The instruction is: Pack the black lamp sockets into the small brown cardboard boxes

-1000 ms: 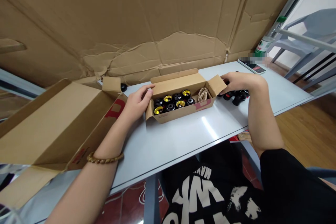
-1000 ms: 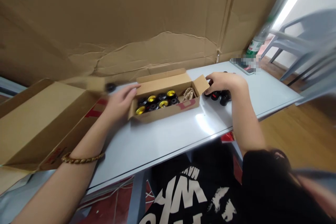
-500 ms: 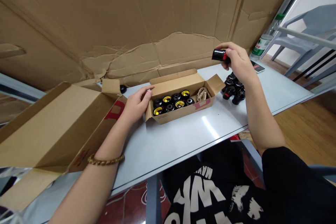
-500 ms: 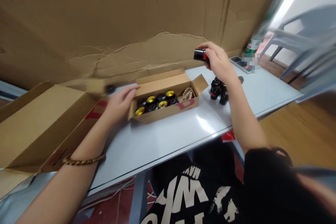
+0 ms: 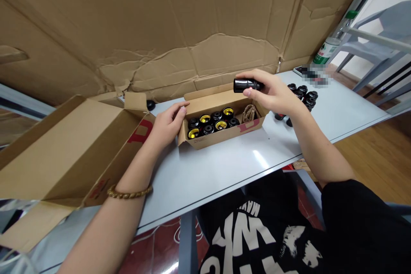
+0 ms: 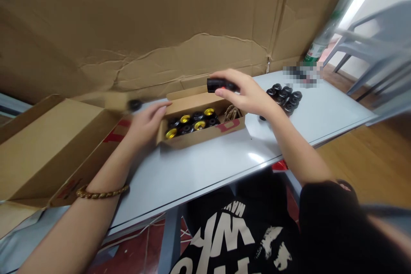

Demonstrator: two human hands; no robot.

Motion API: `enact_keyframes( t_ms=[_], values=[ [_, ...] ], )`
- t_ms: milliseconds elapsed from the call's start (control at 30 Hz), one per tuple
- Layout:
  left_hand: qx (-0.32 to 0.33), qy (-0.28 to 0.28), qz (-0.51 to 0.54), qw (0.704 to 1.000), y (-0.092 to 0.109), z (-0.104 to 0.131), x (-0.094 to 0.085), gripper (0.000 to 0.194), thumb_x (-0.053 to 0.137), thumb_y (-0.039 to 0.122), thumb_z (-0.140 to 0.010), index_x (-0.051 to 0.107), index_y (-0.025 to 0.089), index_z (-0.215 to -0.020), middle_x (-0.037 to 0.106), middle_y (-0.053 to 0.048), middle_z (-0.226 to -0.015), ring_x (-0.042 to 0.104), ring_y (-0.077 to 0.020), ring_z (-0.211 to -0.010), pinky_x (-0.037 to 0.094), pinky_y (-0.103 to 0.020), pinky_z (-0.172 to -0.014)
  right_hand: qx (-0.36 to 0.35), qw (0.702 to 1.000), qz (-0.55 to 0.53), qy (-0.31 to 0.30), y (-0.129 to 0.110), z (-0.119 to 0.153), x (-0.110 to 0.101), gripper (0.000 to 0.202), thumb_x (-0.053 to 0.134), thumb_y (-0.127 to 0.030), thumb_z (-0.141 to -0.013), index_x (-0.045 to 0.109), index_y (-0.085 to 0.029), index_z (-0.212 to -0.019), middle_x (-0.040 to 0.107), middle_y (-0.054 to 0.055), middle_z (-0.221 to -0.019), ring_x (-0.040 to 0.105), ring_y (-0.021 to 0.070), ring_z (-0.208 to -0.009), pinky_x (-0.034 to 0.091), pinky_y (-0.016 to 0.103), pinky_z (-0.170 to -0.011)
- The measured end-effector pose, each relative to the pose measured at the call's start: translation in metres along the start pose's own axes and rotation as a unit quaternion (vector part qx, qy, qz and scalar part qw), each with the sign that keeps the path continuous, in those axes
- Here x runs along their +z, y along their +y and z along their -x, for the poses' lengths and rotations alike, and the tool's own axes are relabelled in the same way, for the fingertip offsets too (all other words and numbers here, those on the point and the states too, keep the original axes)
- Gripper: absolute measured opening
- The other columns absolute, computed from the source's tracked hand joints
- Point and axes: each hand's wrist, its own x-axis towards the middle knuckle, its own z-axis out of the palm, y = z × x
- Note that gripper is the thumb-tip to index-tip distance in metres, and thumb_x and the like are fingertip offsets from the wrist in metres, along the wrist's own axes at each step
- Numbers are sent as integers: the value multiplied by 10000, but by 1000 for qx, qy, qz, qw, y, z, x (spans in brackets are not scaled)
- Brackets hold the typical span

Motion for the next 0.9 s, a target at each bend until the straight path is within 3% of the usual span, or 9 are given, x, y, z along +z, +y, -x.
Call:
enact_keyframes(
  t_ms=[133, 300, 467, 667, 900],
  values=[
    [6, 8, -1, 1000, -2, 0, 1, 564, 473, 578, -1068, 758, 199, -1374, 762, -116, -1427, 678, -342, -1365, 515, -465, -1193, 4, 999, 19, -40, 3, -1, 7, 483, 643, -456, -1000, 705, -206, -1409, 727, 143, -1423, 687, 329, -1277, 555, 504, -1080],
    [11, 18, -3, 1000, -8, -1, 2, 567, 487, 582, -1055, 776, 204, -1364, 772, -115, -1408, 685, -352, -1356, 508, -490, -1209, -20, 999, 36, -36, 9, -3, 13, 409, 669, -347, -954, 725, -183, -1324, 780, 141, -1305, 718, 328, -1185, 544, 521, -1080],
    [10, 18, -2, 1000, -10, -2, 3, 556, 492, 587, -1057, 779, 224, -1365, 779, -101, -1403, 685, -343, -1366, 518, -473, -1201, -4, 997, 58, -45, 11, -3, 14, 506, 598, -425, -1023, 638, -186, -1468, 685, 189, -1511, 639, 366, -1376, 486, 578, -1190],
    [12, 19, -2, 1000, -10, -2, 3, 563, 496, 585, -1054, 784, 210, -1359, 777, -111, -1410, 681, -355, -1377, 514, -492, -1208, -17, 997, 51, -55, 9, -4, 13, 381, 537, -406, -1057, 686, -229, -1359, 746, 128, -1345, 679, 334, -1238, 518, 556, -1133],
    [8, 19, -8, 1000, -6, -1, 2, 572, 489, 590, -1045, 788, 214, -1355, 782, -105, -1402, 686, -356, -1365, 516, -490, -1204, -5, 998, 56, -35, 10, -3, 14, 500, 610, -439, -1010, 628, -200, -1449, 688, 173, -1480, 655, 359, -1308, 507, 576, -1160]
  ],
)
